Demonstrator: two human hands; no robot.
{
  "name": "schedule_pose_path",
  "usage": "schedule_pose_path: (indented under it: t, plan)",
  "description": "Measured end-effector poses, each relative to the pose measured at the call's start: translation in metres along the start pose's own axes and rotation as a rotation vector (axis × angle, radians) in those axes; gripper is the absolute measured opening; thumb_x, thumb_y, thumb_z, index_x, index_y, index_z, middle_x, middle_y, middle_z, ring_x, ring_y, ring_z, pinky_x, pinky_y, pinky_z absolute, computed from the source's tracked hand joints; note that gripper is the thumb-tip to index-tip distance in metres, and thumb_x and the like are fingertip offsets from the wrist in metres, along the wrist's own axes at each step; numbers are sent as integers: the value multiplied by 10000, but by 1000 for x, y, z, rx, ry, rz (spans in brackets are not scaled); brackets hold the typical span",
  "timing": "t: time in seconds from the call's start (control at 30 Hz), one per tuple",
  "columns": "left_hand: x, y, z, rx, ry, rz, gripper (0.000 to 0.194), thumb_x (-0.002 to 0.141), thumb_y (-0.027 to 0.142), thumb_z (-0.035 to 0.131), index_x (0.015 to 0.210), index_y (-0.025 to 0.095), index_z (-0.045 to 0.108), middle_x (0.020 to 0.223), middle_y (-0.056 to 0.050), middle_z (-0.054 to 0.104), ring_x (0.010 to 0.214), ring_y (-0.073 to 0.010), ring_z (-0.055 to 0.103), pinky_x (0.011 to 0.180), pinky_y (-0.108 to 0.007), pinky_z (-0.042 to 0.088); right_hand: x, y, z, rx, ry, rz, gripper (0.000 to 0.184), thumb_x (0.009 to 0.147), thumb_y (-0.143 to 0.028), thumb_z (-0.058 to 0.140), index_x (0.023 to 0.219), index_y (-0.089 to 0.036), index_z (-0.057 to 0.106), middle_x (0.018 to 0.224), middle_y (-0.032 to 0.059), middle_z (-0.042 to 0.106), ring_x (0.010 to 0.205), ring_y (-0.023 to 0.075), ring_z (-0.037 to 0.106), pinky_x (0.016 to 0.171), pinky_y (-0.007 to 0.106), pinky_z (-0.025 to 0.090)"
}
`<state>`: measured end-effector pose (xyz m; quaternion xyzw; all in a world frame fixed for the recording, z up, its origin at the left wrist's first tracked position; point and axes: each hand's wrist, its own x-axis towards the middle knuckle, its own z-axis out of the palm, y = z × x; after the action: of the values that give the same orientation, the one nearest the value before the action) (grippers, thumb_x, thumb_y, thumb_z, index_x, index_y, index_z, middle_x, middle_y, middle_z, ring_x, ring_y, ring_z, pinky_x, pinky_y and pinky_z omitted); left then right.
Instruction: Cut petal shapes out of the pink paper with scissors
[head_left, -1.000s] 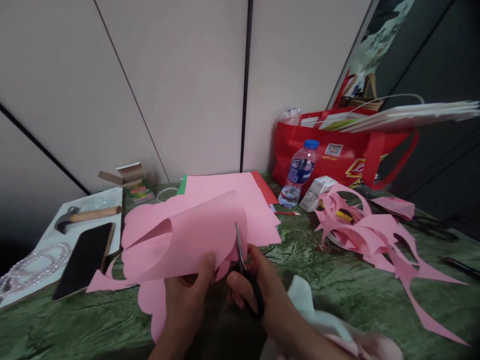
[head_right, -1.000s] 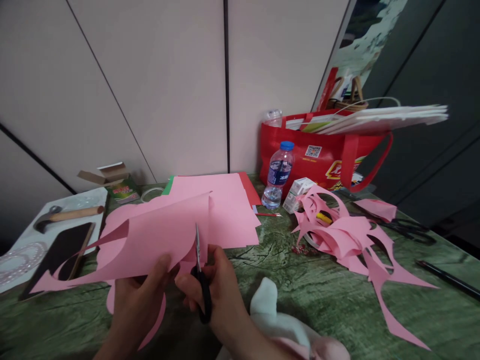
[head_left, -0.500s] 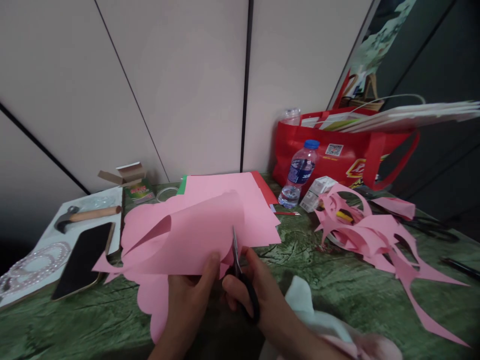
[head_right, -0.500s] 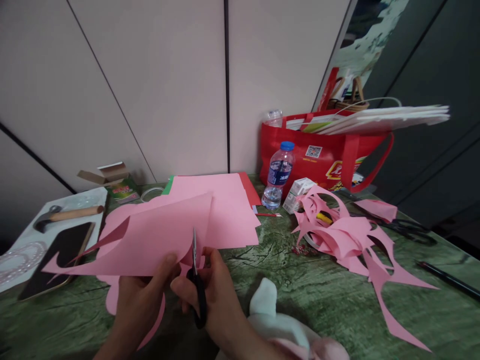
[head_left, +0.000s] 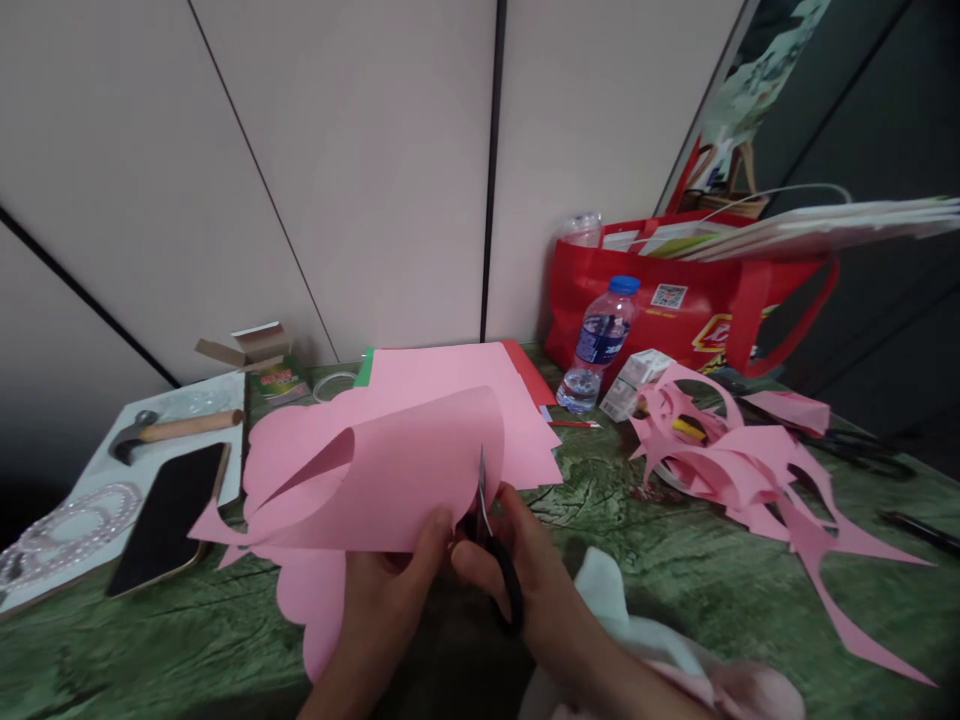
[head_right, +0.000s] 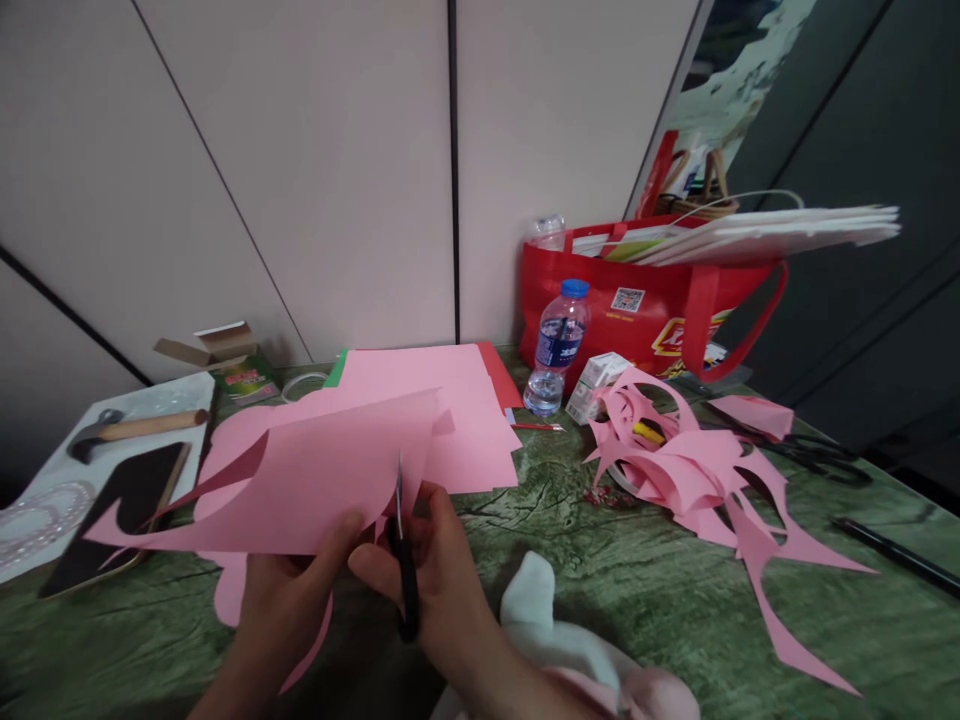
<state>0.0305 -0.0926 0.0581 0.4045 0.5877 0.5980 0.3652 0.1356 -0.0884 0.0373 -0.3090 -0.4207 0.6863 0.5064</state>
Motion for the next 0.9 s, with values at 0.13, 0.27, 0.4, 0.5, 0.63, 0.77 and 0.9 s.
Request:
schedule_pose_path:
  t: [0.13, 0.27, 0.4, 0.5, 0.63, 0.77, 0.9]
  plan:
    - [0, 0, -1, 37, 3, -6, 211, 619, 335, 671, 709, 143, 665, 642, -47, 702, 622, -212, 650, 569, -282, 518, 0, 1, -1, -53, 30, 15, 513, 626, -387, 746, 998, -221, 436, 734, -5, 612, 642, 169, 554, 547, 258, 393]
    - [2, -3, -3, 27, 6, 12, 273, 593, 334, 697, 776, 135, 654, 726, -60, 706, 683, -226, 653, 618, -305, 522, 1, 0, 1, -28, 14, 14, 490, 627, -398, 740, 971, -233, 433, 733, -9, 603, 643, 174, 550, 566, 270, 400]
    - [3, -4, -4, 3, -26, -9, 251, 593, 328, 700, 750, 135, 660, 694, -51, 706, 650, -210, 652, 589, -282, 523, 1, 1, 2, -18, 25, -1, 488, 619, -395, 741, 963, -239, 433, 702, -16, 595, 634, 177, 544, 559, 270, 393]
    - [2, -3, -2, 0, 21, -7, 207, 603, 315, 693, 714, 144, 660, 650, -32, 700, 615, -188, 645, 565, -255, 514, 1, 2, 1, -4, 25, 17, 477, 622, -355, 747, 964, -232, 437, 679, -25, 580, 585, 151, 508, 530, 250, 371]
    - [2, -2, -4, 36, 11, -1, 223, 598, 333, 694, 699, 138, 655, 648, -42, 698, 620, -199, 645, 550, -262, 509, 0, 4, -1, -5, 54, 16, 472, 613, -329, 756, 962, -218, 459, 661, -35, 557, 545, 121, 440, 485, 218, 341]
    - [5, -3, -7, 58, -35, 23, 223, 596, 331, 696, 694, 134, 657, 643, -56, 704, 595, -203, 649, 526, -262, 514, 0, 4, -1, -2, 38, 13, 447, 626, -303, 751, 957, -213, 465, 635, -47, 531, 543, 111, 420, 468, 200, 334]
    - [6, -2, -6, 70, -3, 42, 192, 607, 320, 687, 658, 139, 651, 580, -34, 692, 541, -179, 639, 476, -226, 503, 1, 5, 0, 5, 41, 13, 472, 617, -306, 752, 966, -206, 450, 563, -71, 488, 497, 100, 398, 431, 188, 313]
